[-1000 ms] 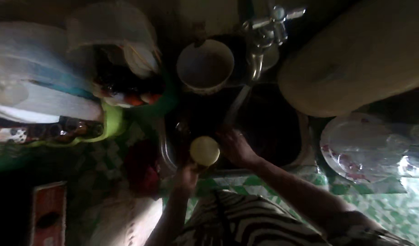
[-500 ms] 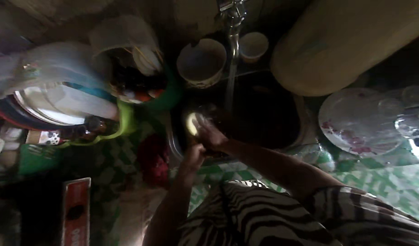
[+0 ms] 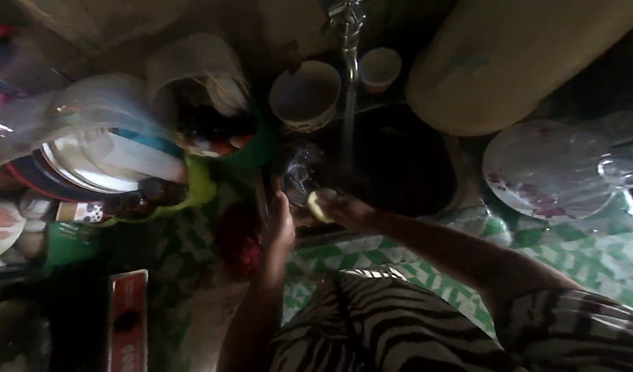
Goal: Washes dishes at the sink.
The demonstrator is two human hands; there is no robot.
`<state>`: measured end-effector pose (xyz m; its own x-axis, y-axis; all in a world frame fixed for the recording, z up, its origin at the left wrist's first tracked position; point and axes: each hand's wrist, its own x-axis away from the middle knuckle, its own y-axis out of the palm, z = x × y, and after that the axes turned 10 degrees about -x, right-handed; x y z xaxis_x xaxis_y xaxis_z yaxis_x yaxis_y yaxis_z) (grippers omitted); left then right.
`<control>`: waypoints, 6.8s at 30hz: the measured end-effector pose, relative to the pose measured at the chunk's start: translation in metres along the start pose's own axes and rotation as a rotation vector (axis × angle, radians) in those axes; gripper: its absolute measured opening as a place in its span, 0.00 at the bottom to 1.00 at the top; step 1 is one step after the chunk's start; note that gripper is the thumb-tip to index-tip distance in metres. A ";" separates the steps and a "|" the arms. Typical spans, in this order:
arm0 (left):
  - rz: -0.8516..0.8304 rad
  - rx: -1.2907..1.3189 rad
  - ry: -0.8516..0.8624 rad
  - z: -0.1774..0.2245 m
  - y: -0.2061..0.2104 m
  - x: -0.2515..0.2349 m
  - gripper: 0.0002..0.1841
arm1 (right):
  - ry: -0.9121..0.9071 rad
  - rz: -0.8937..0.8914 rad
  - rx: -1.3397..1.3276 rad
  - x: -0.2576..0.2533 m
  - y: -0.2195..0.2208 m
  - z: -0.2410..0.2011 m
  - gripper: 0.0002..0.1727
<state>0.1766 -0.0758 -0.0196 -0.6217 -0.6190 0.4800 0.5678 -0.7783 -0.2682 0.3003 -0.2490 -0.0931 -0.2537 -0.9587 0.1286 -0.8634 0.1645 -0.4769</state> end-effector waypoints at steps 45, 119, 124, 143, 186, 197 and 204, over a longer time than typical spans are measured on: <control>0.188 0.133 -0.165 0.005 0.043 0.001 0.40 | 0.051 0.205 -0.074 0.003 0.014 -0.037 0.26; -0.134 0.155 0.198 -0.003 -0.017 -0.028 0.43 | 0.130 0.187 -0.616 -0.036 -0.153 -0.052 0.33; -0.143 0.243 0.242 0.007 -0.029 0.001 0.17 | 0.214 0.586 -0.957 -0.066 -0.116 -0.023 0.25; 0.224 -0.303 0.088 0.064 0.022 0.029 0.35 | 0.072 0.454 -0.234 -0.102 -0.079 -0.076 0.31; 0.454 0.391 0.015 0.047 0.080 0.039 0.24 | 0.426 0.854 -0.689 0.020 -0.029 -0.019 0.25; 0.280 0.423 0.025 0.045 0.080 0.018 0.23 | 0.320 1.074 0.019 -0.076 -0.255 0.009 0.26; 0.401 0.429 -0.135 0.047 0.073 0.032 0.21 | 0.342 0.915 0.141 -0.106 -0.318 0.037 0.27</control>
<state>0.2232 -0.1472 0.0161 -0.2555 -0.8147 0.5206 0.9285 -0.3569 -0.1028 0.6181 -0.2078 0.0132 -0.9293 -0.3532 -0.1079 -0.2170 0.7586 -0.6144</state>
